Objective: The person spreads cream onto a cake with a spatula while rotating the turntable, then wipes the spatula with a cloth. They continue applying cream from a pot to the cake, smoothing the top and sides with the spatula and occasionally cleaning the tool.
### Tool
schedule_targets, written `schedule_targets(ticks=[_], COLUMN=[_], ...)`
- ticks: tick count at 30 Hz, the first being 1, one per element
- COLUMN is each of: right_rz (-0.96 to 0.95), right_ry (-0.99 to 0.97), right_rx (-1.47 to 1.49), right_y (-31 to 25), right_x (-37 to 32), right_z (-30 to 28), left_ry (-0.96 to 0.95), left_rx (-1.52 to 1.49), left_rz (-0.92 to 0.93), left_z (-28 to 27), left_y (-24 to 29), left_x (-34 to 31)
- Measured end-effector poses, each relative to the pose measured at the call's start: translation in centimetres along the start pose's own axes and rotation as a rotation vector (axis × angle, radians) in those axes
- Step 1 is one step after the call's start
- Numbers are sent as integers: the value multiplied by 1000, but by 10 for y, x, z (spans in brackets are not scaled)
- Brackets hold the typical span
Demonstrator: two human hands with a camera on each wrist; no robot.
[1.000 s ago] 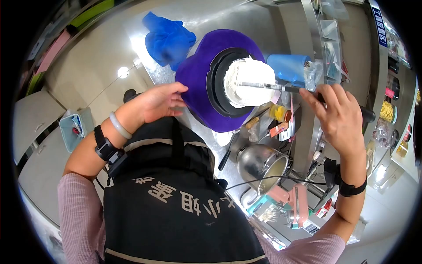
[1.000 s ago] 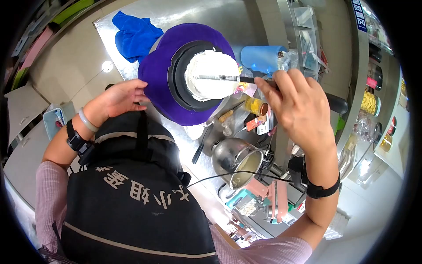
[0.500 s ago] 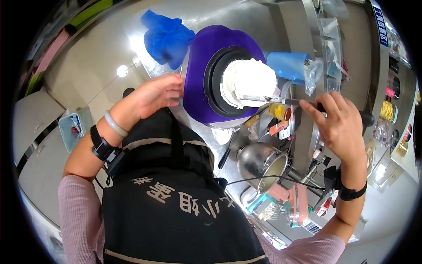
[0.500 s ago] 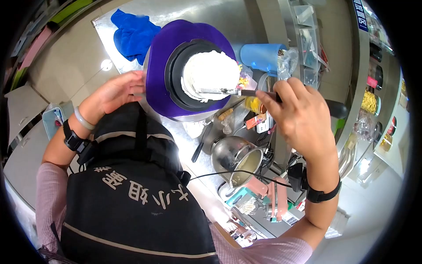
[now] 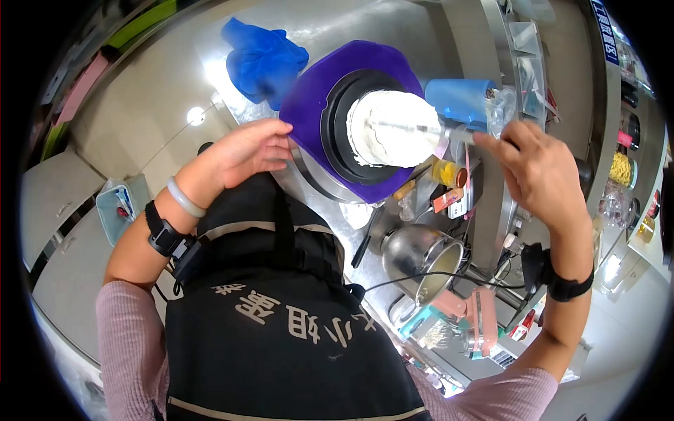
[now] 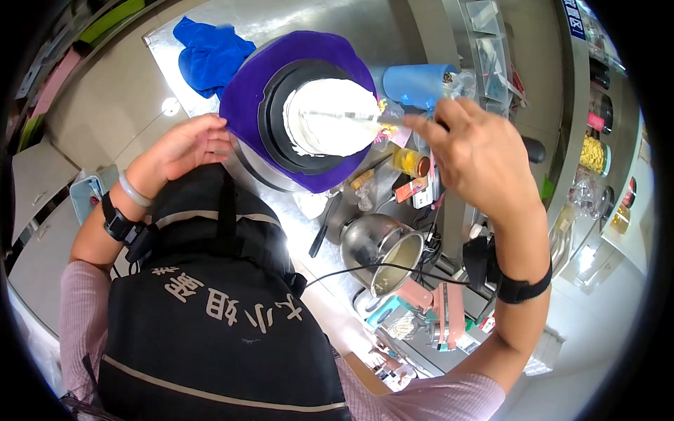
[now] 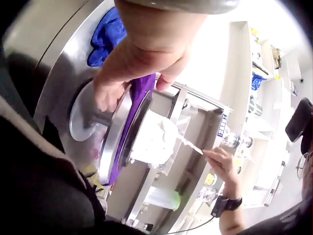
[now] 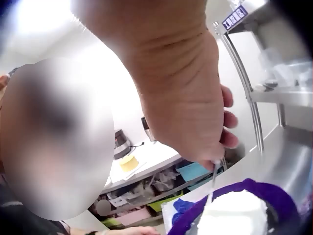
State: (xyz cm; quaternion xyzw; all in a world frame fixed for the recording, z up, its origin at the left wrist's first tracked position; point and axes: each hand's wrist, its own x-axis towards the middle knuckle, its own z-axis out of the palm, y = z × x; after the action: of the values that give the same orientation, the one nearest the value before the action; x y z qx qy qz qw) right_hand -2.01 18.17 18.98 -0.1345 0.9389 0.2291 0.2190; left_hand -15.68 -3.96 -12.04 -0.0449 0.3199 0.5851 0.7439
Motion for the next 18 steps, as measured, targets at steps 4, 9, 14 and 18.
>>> schedule_targets(ticks=[4, 9, 14, 18], right_rz=[-52, -1, -108, -6], right_ry=[33, -3, 128, -11], right_rx=[-36, 31, -156, 3], right_y=[1, 0, -5, -6], right_x=[2, 0, 6, -1], right_z=[-8, 0, -6, 0], left_ry=[99, -28, 4, -71], left_rx=[-25, 18, 15, 16], left_rz=[98, -23, -25, 3], left_z=[6, 4, -4, -6], left_y=[0, 3, -9, 5], left_x=[-4, 1, 6, 5])
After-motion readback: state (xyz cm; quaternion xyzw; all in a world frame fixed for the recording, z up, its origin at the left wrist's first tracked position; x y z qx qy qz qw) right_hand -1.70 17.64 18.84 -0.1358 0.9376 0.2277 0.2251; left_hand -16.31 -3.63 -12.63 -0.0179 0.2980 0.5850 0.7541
